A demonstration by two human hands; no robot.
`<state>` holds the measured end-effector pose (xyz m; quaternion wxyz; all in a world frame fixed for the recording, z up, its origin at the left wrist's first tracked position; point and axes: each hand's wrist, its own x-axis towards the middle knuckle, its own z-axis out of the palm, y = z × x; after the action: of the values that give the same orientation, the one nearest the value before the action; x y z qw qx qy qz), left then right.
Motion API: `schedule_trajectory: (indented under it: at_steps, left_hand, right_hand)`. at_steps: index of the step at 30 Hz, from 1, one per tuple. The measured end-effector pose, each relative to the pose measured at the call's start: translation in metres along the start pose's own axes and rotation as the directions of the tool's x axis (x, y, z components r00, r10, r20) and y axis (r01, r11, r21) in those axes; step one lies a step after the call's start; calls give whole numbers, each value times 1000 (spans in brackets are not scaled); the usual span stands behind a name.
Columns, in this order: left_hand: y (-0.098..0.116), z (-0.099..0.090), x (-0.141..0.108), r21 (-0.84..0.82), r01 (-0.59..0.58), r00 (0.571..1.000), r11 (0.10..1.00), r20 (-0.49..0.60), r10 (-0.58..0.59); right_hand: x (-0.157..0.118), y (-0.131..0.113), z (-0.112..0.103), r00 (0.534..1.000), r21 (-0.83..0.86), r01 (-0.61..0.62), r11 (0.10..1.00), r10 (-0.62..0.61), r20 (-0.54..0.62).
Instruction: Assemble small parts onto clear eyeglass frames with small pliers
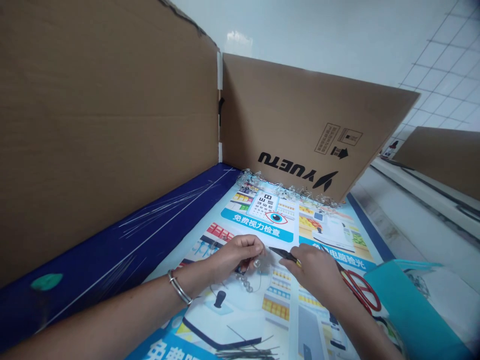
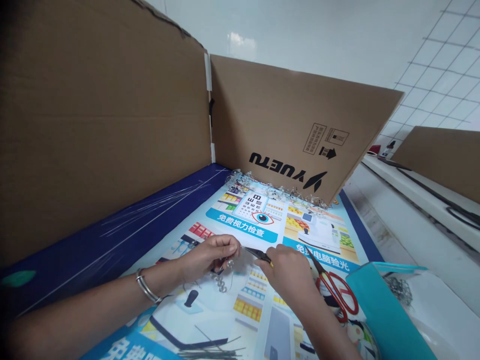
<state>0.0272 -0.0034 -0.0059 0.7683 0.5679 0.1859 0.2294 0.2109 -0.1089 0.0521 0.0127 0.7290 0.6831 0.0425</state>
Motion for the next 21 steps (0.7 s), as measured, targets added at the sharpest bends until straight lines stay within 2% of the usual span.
schedule_trajectory:
  at_steps: [4,7,14,21]
  left_hand:
    - [1,0,-1,-38,-51,999,998,4,51]
    - [4,2,-1,-72,-71,997,995,-16,70]
    - [5,4,-2,-85,-73,997,994,-20,72]
    - [3,4,-2,-117,-74,997,990,22,77]
  right_hand:
    - [5,0,13,997,295,17,955,-38,68]
    - [7,-4,19,997,441,17,898,-51,65]
    - [6,-15,24,1000,498,12,867,-22,14]
    - [6,-14,44,999,566,3,824,24,-40]
